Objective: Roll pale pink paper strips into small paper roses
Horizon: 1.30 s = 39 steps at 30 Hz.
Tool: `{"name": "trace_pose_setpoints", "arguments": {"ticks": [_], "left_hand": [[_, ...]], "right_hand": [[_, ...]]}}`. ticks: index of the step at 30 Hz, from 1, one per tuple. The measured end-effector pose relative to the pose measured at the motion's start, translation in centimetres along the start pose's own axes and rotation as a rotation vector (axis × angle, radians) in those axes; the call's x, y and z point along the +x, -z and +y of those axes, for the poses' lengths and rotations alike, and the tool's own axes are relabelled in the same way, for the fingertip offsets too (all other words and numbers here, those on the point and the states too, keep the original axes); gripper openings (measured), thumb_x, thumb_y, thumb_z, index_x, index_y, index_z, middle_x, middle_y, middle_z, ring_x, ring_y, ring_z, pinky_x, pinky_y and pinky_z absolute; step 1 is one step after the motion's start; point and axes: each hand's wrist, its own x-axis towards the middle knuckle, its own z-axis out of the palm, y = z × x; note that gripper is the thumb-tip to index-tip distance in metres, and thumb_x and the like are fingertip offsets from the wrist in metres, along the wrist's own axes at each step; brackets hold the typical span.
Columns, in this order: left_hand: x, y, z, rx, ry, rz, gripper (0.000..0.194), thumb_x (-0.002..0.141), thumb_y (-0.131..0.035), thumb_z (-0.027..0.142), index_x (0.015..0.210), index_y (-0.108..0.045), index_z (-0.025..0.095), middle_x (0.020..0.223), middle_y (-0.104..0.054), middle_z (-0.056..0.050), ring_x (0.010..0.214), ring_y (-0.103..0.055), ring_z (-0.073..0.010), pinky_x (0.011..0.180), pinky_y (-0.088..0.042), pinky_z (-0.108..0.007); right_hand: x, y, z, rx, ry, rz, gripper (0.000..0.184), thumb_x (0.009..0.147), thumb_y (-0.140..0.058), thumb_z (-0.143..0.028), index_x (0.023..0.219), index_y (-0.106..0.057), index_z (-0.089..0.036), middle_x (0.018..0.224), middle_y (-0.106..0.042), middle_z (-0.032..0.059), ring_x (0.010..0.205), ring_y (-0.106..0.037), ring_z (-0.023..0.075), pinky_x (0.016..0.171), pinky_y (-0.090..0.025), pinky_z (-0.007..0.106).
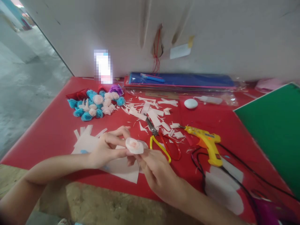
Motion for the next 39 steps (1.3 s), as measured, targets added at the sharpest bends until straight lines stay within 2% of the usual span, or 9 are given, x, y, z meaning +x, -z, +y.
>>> {"name": "trace_pose_setpoints", "arguments": {"ticks": [4, 7, 9, 13, 16, 22, 27, 33, 39], "left_hand": [[0.1, 0.0, 0.4, -0.134, 0.164, -0.009, 0.008, 0.067, -0.069, 0.014, 0.071, -0.071, 0.021, 0.066, -0.055, 0.001, 0.065, -0.050, -0.0092, 0.071, -0.039, -0.029], [0.0, -0.1, 0.2, -0.145, 0.186, 0.042, 0.008, 0.063, -0.071, 0.013, 0.065, -0.070, 0.020, 0.066, -0.056, 0.001, 0.066, -0.050, -0.0093, 0.068, -0.039, -0.027], [-0.1, -0.2, 0.1, -0.105, 0.145, 0.060, 0.007, 0.063, -0.070, 0.012, 0.063, -0.070, 0.020, 0.063, -0.057, 0.001, 0.064, -0.049, -0.0093, 0.067, -0.039, -0.028], [-0.2, -0.4, 0.0, -0.024, 0.028, 0.115, 0.007, 0.061, -0.072, 0.012, 0.061, -0.069, 0.019, 0.061, -0.058, 0.000, 0.061, -0.048, -0.0095, 0.065, -0.038, -0.028], [-0.1, -0.5, -0.2, 0.027, -0.069, 0.145, 0.008, 0.061, -0.072, 0.013, 0.060, -0.069, 0.020, 0.058, -0.058, 0.000, 0.061, -0.046, -0.0103, 0.064, -0.038, -0.029], [0.0, -0.6, -0.8, 0.136, -0.142, 0.179, 0.004, 0.065, -0.070, 0.017, 0.061, -0.069, 0.018, 0.057, -0.058, 0.000, 0.062, -0.045, -0.0111, 0.066, -0.038, -0.030], [0.0, -0.7, -1.2, 0.155, -0.122, 0.181, 0.007, 0.067, -0.069, 0.019, 0.061, -0.068, 0.017, 0.057, -0.058, -0.001, 0.062, -0.044, -0.0114, 0.065, -0.037, -0.031], [0.2, -0.5, -1.2, 0.169, -0.046, 0.165, 0.007, 0.068, -0.068, 0.021, 0.064, -0.069, 0.016, 0.058, -0.056, 0.000, 0.063, -0.045, -0.0118, 0.067, -0.037, -0.031], [1.2, 0.6, -1.0, 0.072, 0.012, -0.005, 0.012, 0.070, -0.066, 0.029, 0.073, -0.070, 0.018, 0.067, -0.057, -0.002, 0.068, -0.048, -0.0117, 0.065, -0.041, -0.027]], "right_hand": [[0.1, 0.7, 0.2, 0.265, -0.125, -0.176, 0.034, 0.092, -0.034, -0.017, 0.070, -0.060, -0.023, 0.064, -0.066, -0.0054, 0.059, -0.061, 0.0069, 0.064, -0.047, 0.014], [0.0, 0.6, 0.3, 0.325, -0.166, -0.227, 0.035, 0.092, -0.033, -0.016, 0.069, -0.060, -0.023, 0.064, -0.065, -0.0060, 0.058, -0.060, 0.0061, 0.066, -0.046, 0.013], [-0.1, 0.3, 0.2, 0.284, -0.153, -0.190, 0.033, 0.091, -0.034, -0.016, 0.071, -0.059, -0.022, 0.065, -0.065, -0.0044, 0.060, -0.061, 0.0070, 0.068, -0.047, 0.014], [-0.2, -0.4, -0.4, 0.132, -0.048, -0.028, 0.025, 0.090, -0.034, -0.016, 0.079, -0.056, -0.020, 0.073, -0.067, 0.0008, 0.066, -0.063, 0.0104, 0.068, -0.049, 0.017], [-0.1, -0.9, -0.7, 0.024, -0.031, 0.041, 0.022, 0.090, -0.032, -0.018, 0.082, -0.053, -0.020, 0.071, -0.067, 0.0033, 0.065, -0.064, 0.0136, 0.063, -0.050, 0.021], [-0.4, -2.3, -0.7, -0.291, -0.029, 0.174, 0.024, 0.092, -0.029, -0.019, 0.079, -0.049, -0.019, 0.055, -0.061, 0.0012, 0.043, -0.058, 0.0145, 0.046, -0.046, 0.023], [-1.0, -3.1, 0.1, -0.340, 0.010, 0.190, 0.017, 0.089, -0.032, -0.009, 0.088, -0.049, -0.015, 0.066, -0.065, 0.0072, 0.059, -0.064, 0.0185, 0.054, -0.048, 0.026], [-0.7, -2.9, 0.6, -0.317, 0.006, 0.176, 0.021, 0.087, -0.030, -0.005, 0.083, -0.047, -0.016, 0.058, -0.060, 0.0044, 0.049, -0.059, 0.0166, 0.043, -0.043, 0.025], [-0.1, -2.0, 0.6, -0.238, 0.013, 0.160, 0.020, 0.087, -0.031, -0.006, 0.080, -0.045, -0.019, 0.059, -0.060, 0.0024, 0.047, -0.057, 0.0149, 0.041, -0.041, 0.024]]}}
